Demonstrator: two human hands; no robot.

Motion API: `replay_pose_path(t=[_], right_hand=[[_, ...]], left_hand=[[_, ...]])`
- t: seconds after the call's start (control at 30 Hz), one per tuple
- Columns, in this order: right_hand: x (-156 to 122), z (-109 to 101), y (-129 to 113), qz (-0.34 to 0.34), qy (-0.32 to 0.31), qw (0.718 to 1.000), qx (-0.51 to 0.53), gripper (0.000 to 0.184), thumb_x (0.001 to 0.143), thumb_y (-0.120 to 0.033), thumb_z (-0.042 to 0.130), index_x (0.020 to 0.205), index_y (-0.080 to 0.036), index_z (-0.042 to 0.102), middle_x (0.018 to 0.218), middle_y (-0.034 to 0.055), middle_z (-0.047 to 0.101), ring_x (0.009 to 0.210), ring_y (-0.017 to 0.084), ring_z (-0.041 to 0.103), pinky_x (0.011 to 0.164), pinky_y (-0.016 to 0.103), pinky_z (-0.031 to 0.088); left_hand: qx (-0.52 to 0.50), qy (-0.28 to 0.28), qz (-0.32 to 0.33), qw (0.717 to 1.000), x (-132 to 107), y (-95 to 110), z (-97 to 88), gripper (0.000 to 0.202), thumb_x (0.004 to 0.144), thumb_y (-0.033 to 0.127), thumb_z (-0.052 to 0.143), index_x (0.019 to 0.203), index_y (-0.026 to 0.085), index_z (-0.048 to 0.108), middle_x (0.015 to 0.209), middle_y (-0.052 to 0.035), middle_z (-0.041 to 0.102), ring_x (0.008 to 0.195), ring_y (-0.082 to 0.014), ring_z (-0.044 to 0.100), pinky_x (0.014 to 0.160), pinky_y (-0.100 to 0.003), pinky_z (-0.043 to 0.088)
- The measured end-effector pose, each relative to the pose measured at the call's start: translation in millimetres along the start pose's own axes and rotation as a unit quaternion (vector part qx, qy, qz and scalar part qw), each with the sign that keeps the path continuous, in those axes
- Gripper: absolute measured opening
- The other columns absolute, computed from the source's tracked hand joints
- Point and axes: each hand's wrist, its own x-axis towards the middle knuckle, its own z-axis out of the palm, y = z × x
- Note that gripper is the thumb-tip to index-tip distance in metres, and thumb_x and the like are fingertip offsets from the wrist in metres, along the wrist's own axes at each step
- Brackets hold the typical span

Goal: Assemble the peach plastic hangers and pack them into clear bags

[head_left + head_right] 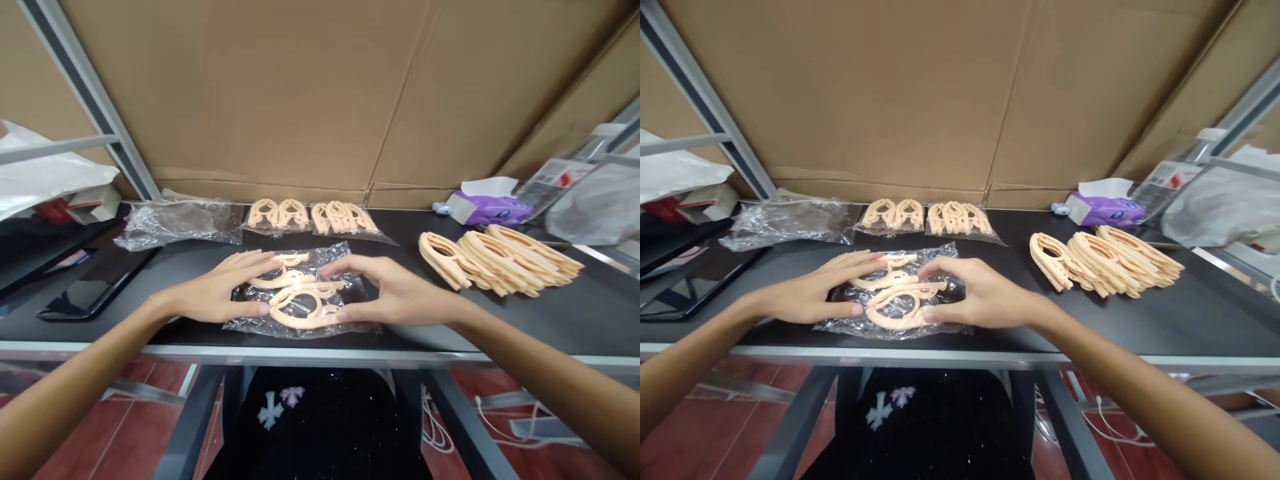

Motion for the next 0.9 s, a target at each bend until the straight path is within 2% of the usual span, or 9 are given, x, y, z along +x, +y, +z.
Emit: replay_pose_path(t=[0.07, 0.2, 0.37, 0.57, 0.8, 0.9], right_hand=[[2.4, 4.1, -1.2, -0.011, 0.005, 1.000, -0.014, 0.036, 0.090, -0.039, 0.071, 0.123, -0.024, 0.069, 0.128, 0.0072, 0.074, 0.118, 0.025, 0.069, 0.104, 0.045, 0.053], [-7.4, -0.6, 12.7, 0.024, 0.103, 0.989, -0.105, 0.019, 0.091, -0.031, 0.065, 0.106, -0.023, 0.072, 0.111, 0.0077, 0.076, 0.105, 0.025, 0.070, 0.097, 0.046, 0.054], [-10.8, -1.5, 33.4, 0.058, 0.052, 0.984, -0.159, 0.024, 0.091, -0.038, 0.069, 0.109, -0.026, 0.078, 0.114, 0.0095, 0.071, 0.109, 0.027, 0.065, 0.100, 0.052, 0.048], [12.5, 11.1, 30.9, 0.015, 0.011, 0.982, -0.189, 0.019, 0.095, -0.034, 0.065, 0.091, -0.025, 0.082, 0.100, 0.0072, 0.072, 0.098, 0.025, 0.062, 0.095, 0.050, 0.041], [17.6, 16.0, 20.7, 0.015, 0.062, 0.981, -0.182, 0.004, 0.083, -0.029, 0.079, 0.084, -0.025, 0.081, 0.105, 0.0067, 0.061, 0.105, 0.026, 0.058, 0.100, 0.051, 0.039], [17.4, 16.8, 21.0, 0.026, 0.084, 0.985, -0.150, 0.010, 0.079, -0.030, 0.085, 0.086, -0.025, 0.081, 0.107, 0.0066, 0.055, 0.108, 0.026, 0.056, 0.103, 0.051, 0.041]], left_hand=[[0.001, -0.006, 0.002, 1.000, -0.4, 0.2, -0.5, 0.086, 0.093, 0.076, 0.051, 0.166, 0.036, 0.026, 0.175, -0.0059, 0.015, 0.161, -0.0392, 0.011, 0.126, -0.066, 0.018], [0.002, -0.023, -0.003, 1.000, -0.1, 2.1, -1.7, 0.088, 0.093, 0.079, 0.049, 0.166, 0.036, 0.024, 0.176, -0.0043, 0.009, 0.161, -0.0389, 0.006, 0.127, -0.067, 0.014], [0.005, -0.013, -0.004, 1.000, 0.7, 3.8, -1.3, 0.087, 0.092, 0.078, 0.051, 0.165, 0.037, 0.028, 0.175, -0.0046, 0.011, 0.160, -0.0413, 0.011, 0.126, -0.068, 0.017], [0.009, 0.008, 0.008, 1.000, -0.5, 0.1, 0.4, 0.083, 0.092, 0.076, 0.056, 0.162, 0.037, 0.035, 0.174, -0.0058, 0.019, 0.160, -0.0417, 0.016, 0.125, -0.068, 0.022], [0.009, -0.020, 0.007, 1.000, -0.3, -0.1, -2.4, 0.087, 0.090, 0.077, 0.057, 0.163, 0.038, 0.033, 0.175, -0.0039, 0.015, 0.160, -0.0417, 0.011, 0.126, -0.068, 0.018], [0.014, -0.037, -0.001, 0.999, 1.1, 1.4, -3.7, 0.089, 0.090, 0.080, 0.054, 0.164, 0.038, 0.029, 0.176, -0.0036, 0.009, 0.161, -0.0420, 0.006, 0.126, -0.069, 0.014]])
